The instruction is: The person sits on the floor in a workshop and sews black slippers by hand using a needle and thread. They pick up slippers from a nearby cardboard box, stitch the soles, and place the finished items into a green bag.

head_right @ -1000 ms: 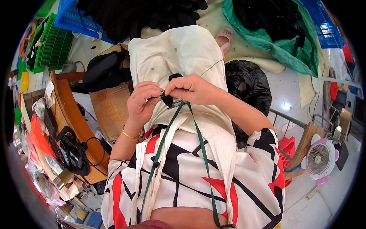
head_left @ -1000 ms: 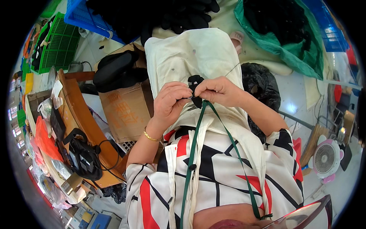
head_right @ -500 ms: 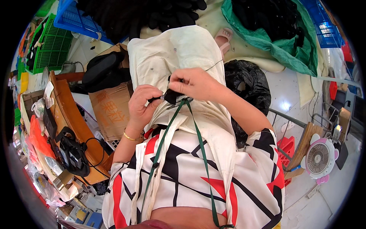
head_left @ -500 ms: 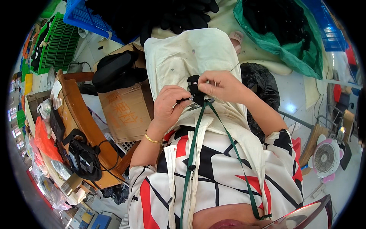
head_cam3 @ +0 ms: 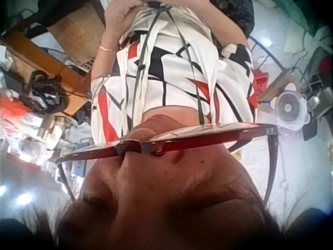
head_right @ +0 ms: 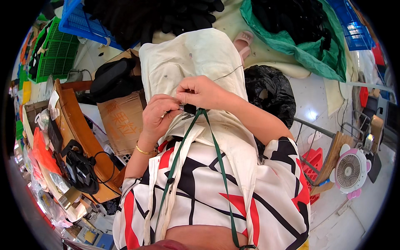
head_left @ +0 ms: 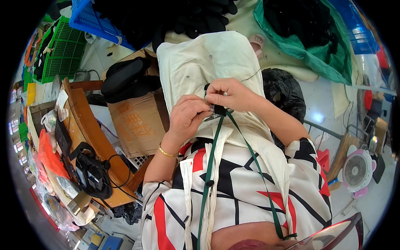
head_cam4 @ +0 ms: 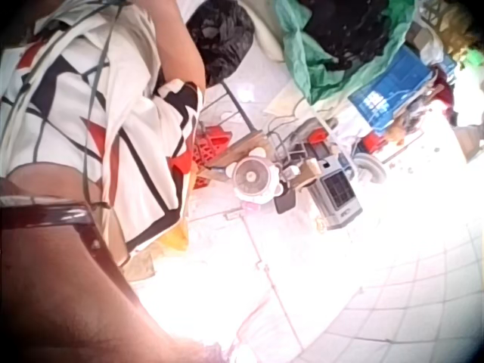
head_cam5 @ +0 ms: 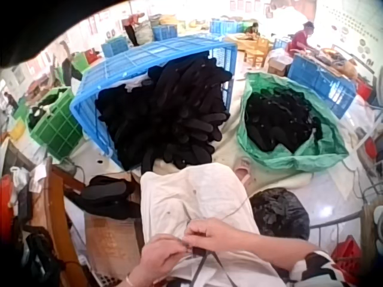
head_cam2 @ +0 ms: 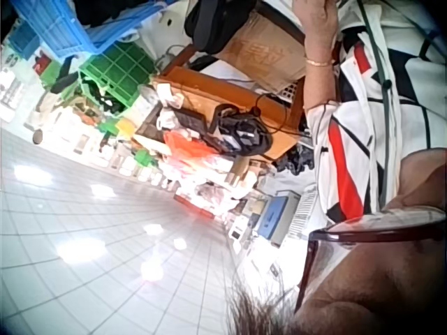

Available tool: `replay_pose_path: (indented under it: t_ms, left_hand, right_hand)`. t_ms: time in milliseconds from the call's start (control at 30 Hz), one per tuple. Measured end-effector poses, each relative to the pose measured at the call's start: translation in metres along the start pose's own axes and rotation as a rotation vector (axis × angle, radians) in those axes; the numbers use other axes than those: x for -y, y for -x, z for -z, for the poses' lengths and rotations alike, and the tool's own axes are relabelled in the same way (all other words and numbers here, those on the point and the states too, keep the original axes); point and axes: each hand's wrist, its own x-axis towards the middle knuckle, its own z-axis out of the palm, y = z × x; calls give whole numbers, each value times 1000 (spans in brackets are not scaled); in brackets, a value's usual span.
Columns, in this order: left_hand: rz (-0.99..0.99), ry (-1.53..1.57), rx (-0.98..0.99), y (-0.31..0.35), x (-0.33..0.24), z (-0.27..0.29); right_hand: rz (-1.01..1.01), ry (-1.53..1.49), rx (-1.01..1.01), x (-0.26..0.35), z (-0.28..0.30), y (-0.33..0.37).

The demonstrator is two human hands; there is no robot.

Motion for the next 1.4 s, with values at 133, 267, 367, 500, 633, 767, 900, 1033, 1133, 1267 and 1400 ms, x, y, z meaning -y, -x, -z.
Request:
replay_pose_path:
  t_ms: [133,267,367,500,633,767,900,1033,1133,1267,1400]
  left_hand:
    - [43,13,35,1,-3,-2]
    - [75,-32,-59,3,0,2]
    - [52,-92,-98,6,4,4]
    - [19,-112,-124,5,4,4]
    - [106,-99,-123,6,0,4]
    - [237,5,-140,8,-4,-2]
    - [279,42,-88,7,-7,-6]
    - [376,63,-89,15,-2,-9]
    - [343,-2,-136,14,-1,-9]
    - [151,-175,-89,10,7,-3]
    - [96,-239,-114,13,10,0]
  right_hand:
    - [-98,-181,-165,-1,1,-3]
    - [-94,-129,-362,0,6,9]
    - [-121,92,-295,-12,6,27]
    - [-89,201,-275,-10,2,39]
    - [199,405,-336,7,-2,39]
    - [590,797,-357,24,-13,28]
    - [787,941,-379,6,-24,17]
    - [825,806,-126,33,-43,32]
    - [394,302,-12,38,-44,38]
    - [25,-568,-39,34,-6,62]
    - [285,-831,-620,35,54,90]
